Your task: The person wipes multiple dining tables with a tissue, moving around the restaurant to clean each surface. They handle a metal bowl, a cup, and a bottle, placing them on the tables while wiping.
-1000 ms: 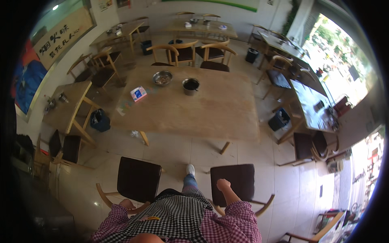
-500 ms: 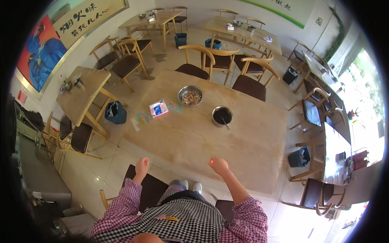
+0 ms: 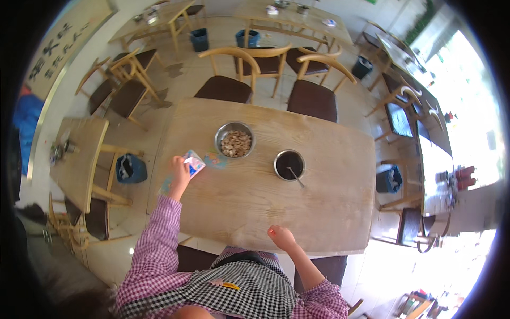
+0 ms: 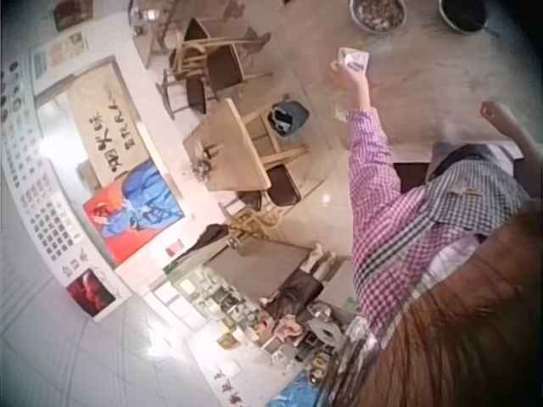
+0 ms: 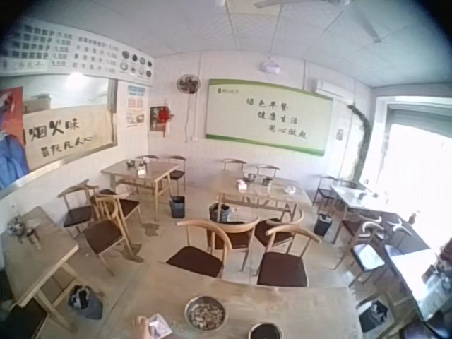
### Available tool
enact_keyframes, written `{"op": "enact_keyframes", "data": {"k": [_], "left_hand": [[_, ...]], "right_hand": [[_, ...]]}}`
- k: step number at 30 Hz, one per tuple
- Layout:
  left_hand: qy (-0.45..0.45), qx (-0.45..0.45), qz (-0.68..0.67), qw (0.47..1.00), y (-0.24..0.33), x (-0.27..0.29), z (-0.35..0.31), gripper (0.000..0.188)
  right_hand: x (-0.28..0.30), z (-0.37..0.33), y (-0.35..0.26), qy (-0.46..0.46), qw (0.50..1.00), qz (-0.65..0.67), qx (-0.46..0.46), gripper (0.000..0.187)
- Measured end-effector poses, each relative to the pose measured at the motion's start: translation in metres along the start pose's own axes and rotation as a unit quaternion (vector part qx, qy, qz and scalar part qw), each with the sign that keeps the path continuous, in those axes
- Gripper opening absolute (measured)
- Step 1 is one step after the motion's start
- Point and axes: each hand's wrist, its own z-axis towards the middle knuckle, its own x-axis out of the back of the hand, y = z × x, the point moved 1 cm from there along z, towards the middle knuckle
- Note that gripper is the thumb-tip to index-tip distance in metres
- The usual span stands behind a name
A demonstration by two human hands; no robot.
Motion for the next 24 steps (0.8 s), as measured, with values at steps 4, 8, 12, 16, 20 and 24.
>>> {"op": "enact_keyframes", "data": {"k": [4, 8, 12, 16, 20, 24], "left_hand": [[-0.016, 0.008, -0.127, 0.992, 0.003, 0.019, -0.019, 0.021], [-0.151, 0.095, -0.232, 0.956, -0.015, -0.001, -0.022, 0.014], [-0.126, -0.020, -0.203, 0.971, -0.039, -0.030, -0.015, 0.018], [-0.036, -0.050, -0.103, 0.993, -0.040, -0.035, -0.017, 0.026], [-0.043, -0.025, -0.135, 0.990, 0.008, -0.035, -0.016, 0.027], [-0.041, -0.020, -0.171, 0.984, 0.063, -0.026, -0.022, 0.027]], "right_hand": [[-0.019, 0.005, -0.001, 0.009, 0.999, 0.030, -0.014, 0.025], [-0.037, 0.015, 0.007, -0.046, 0.998, 0.007, -0.049, 0.021], [-0.039, 0.019, 0.014, 0.067, 0.995, 0.056, 0.044, 0.012], [-0.042, 0.011, 0.018, 0.085, 0.989, -0.073, 0.092, 0.014], [-0.042, -0.006, 0.037, 0.095, 0.993, -0.031, 0.068, 0.014], [-0.035, -0.019, 0.055, 0.077, 0.991, -0.074, 0.076, 0.017]]}}
